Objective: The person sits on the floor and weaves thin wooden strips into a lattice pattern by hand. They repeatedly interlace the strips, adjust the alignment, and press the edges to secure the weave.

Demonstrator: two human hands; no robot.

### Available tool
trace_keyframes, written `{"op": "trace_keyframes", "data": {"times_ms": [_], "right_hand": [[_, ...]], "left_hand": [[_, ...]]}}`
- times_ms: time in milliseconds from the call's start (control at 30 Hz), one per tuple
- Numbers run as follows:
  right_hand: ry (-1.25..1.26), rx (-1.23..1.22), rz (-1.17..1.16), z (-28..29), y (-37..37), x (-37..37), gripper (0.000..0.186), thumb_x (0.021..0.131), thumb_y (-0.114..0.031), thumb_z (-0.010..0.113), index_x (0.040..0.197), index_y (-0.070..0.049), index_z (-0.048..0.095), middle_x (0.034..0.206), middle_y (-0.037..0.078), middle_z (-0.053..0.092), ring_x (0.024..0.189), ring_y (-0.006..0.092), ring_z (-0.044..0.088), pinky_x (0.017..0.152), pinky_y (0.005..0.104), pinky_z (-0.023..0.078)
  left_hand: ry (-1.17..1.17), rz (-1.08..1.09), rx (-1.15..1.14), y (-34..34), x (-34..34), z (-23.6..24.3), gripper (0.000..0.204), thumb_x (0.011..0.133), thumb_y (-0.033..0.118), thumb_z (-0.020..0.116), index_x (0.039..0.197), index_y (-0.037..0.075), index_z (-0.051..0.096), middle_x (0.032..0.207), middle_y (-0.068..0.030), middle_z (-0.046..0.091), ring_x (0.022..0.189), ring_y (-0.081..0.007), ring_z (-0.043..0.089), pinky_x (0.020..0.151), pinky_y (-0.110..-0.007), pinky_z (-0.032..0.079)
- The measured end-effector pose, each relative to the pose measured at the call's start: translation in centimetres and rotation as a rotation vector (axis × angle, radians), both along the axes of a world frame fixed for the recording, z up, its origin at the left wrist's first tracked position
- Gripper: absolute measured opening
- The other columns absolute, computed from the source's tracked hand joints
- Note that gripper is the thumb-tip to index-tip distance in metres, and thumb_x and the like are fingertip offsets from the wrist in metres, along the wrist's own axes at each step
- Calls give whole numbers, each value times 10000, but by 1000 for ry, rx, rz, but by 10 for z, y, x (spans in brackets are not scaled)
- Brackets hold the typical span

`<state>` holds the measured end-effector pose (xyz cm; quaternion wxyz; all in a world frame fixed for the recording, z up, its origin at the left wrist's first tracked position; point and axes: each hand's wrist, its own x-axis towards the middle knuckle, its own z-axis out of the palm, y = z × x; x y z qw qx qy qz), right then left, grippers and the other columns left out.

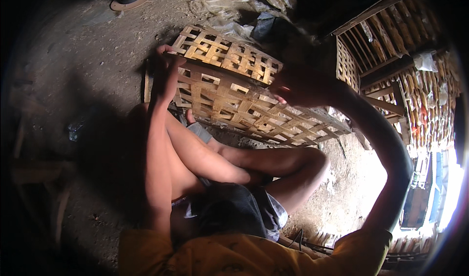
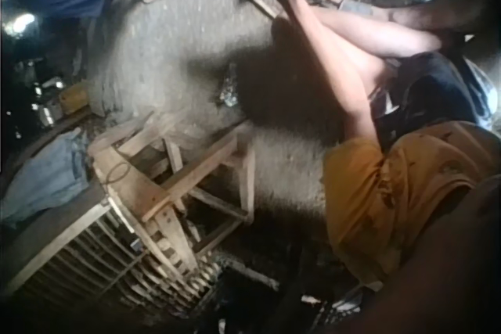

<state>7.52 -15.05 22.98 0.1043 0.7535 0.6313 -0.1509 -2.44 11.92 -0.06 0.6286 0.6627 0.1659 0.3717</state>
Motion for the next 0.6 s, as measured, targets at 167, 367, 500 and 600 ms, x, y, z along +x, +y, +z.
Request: {"op": "trace_keyframes", "data": {"times_ms": [167, 367, 500, 600], "right_hand": [[33, 27, -255, 29, -94, 5, 100, 954, -62, 560, 891, -73, 636, 927, 117, 657, 846, 297, 658, 802, 416, 513], [52, 388, -464, 9, -104, -41, 200, 1046, -159, 510, 1219, -78, 567, 1031, 139, 674, 929, 341, 673, 838, 420, 520], [-55, 493, -110, 1, -73, -46, 191, 995, -77, 566, 1180, -41, 533, 910, 194, 642, 794, 389, 646, 674, 481, 510], [-66, 514, -38, -8, -63, -29, 240, 983, -45, 582, 1218, -27, 535, 964, 169, 650, 798, 375, 650, 704, 453, 523]], "left_hand": [[0, -13, 33, -12, 2, 11, 360, 886, 175, 614, 1170, -4, 482, 1172, -157, 456, 1078, -285, 503, 983, -377, 401], [-53, -17, 191, -12, 2, 7, 268, 921, 152, 571, 1135, 2, 513, 1214, -165, 439, 1107, -285, 515, 980, -362, 412], [-5, -32, 212, -5, 0, -4, 379, 901, 180, 595, 1209, 22, 440, 1138, -143, 454, 1051, -256, 519, 947, -337, 419], [16, -70, -1, -19, 0, 11, 381, 899, 184, 603, 1207, 28, 440, 1138, -145, 460, 1033, -261, 519, 936, -349, 423]]}}
